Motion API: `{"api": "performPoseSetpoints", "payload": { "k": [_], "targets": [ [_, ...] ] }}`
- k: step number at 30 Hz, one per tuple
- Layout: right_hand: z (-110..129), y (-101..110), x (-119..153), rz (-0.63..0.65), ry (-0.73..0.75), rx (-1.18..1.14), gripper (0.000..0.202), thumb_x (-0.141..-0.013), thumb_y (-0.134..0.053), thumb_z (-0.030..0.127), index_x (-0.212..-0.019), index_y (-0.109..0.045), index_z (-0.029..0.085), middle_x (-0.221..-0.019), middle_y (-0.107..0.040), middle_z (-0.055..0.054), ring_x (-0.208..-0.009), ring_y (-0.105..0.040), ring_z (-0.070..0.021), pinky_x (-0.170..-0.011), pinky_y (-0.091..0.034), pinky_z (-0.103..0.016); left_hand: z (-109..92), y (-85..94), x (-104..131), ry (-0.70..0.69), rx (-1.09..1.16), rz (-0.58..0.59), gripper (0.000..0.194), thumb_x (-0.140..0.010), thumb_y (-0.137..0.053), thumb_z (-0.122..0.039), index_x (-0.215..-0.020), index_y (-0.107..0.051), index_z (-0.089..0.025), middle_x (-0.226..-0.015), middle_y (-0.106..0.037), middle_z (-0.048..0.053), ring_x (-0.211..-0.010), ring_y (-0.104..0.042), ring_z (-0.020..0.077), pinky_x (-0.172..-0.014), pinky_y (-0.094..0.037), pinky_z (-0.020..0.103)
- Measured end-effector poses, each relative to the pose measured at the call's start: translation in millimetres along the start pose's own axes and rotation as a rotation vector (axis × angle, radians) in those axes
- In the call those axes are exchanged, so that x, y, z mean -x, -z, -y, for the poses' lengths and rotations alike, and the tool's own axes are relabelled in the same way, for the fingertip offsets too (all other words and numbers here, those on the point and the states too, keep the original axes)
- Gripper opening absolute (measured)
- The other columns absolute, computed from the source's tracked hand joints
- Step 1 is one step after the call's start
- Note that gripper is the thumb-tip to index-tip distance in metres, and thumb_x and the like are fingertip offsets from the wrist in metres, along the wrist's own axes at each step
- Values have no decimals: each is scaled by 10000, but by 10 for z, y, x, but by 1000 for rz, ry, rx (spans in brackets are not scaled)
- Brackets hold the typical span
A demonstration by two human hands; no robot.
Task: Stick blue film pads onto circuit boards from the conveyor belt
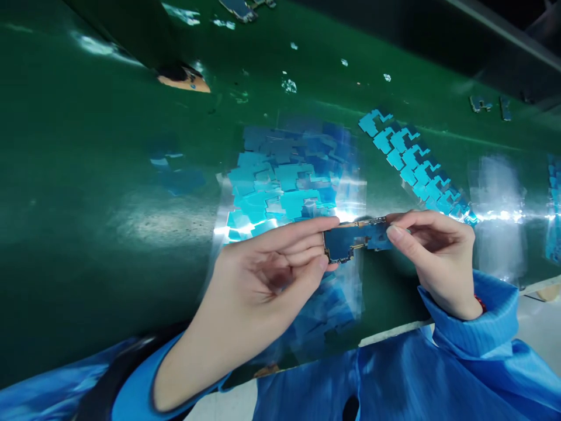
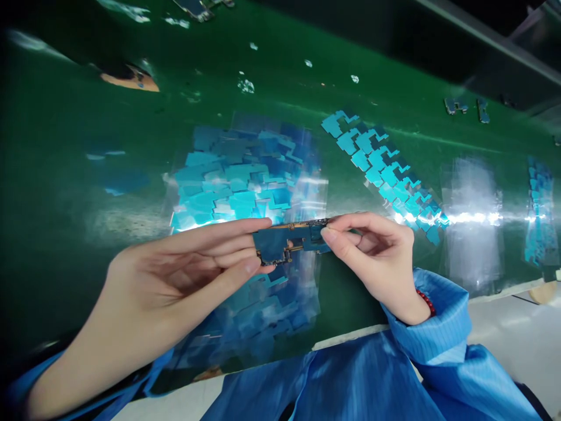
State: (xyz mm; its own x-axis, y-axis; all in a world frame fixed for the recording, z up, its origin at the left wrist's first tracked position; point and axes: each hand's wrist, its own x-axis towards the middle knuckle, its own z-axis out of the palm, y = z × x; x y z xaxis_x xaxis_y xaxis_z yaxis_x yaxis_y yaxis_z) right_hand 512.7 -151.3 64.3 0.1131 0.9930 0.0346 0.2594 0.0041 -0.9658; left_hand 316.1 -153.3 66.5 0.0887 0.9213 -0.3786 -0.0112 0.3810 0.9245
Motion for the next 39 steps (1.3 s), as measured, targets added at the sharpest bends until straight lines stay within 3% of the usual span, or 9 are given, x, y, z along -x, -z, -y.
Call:
{"api": "performPoseSetpoints", "payload": {
  "k": [16,22,30,39],
  "targets": [
    [24,-11,3,-8,62,85,172,-730,-745,75,-777,-733,240,-759,-735,40,-689,-695,-95,-650,-600,-166,29,6,-11,-71,-92,-4,305,-746,-642,-154,-994,-748,-297,-749,-763,-78,-655,-734,95,-706,-582,123],
    [32,-24,2,-13,66,114,163,-725,-749,74,-764,-729,230,-751,-735,39,-671,-691,-91,-622,-598,-157,32,10,-11,-100,-143,-16,309,-758,-638,-174,-1019,-745,-301,-668,-731,-82,-632,-733,109,-703,-603,163],
    [33,-30,-7,-32,66,151,89,-739,-756,134,-749,-721,215,-741,-734,23,-673,-694,-106,-622,-604,-184,29,16,-6,-90,-176,7,302,-762,-628,-183,-1036,-726,-267,-763,-768,-44,-701,-746,141,-731,-603,195],
    [48,-32,1,-21,33,146,110,-735,-756,126,-750,-725,230,-754,-739,18,-673,-700,-118,-612,-616,-196,-21,-10,-14,-28,-94,22,281,-743,-621,-170,-991,-727,-248,-743,-760,-30,-642,-730,135,-699,-607,205]
  ]
}}
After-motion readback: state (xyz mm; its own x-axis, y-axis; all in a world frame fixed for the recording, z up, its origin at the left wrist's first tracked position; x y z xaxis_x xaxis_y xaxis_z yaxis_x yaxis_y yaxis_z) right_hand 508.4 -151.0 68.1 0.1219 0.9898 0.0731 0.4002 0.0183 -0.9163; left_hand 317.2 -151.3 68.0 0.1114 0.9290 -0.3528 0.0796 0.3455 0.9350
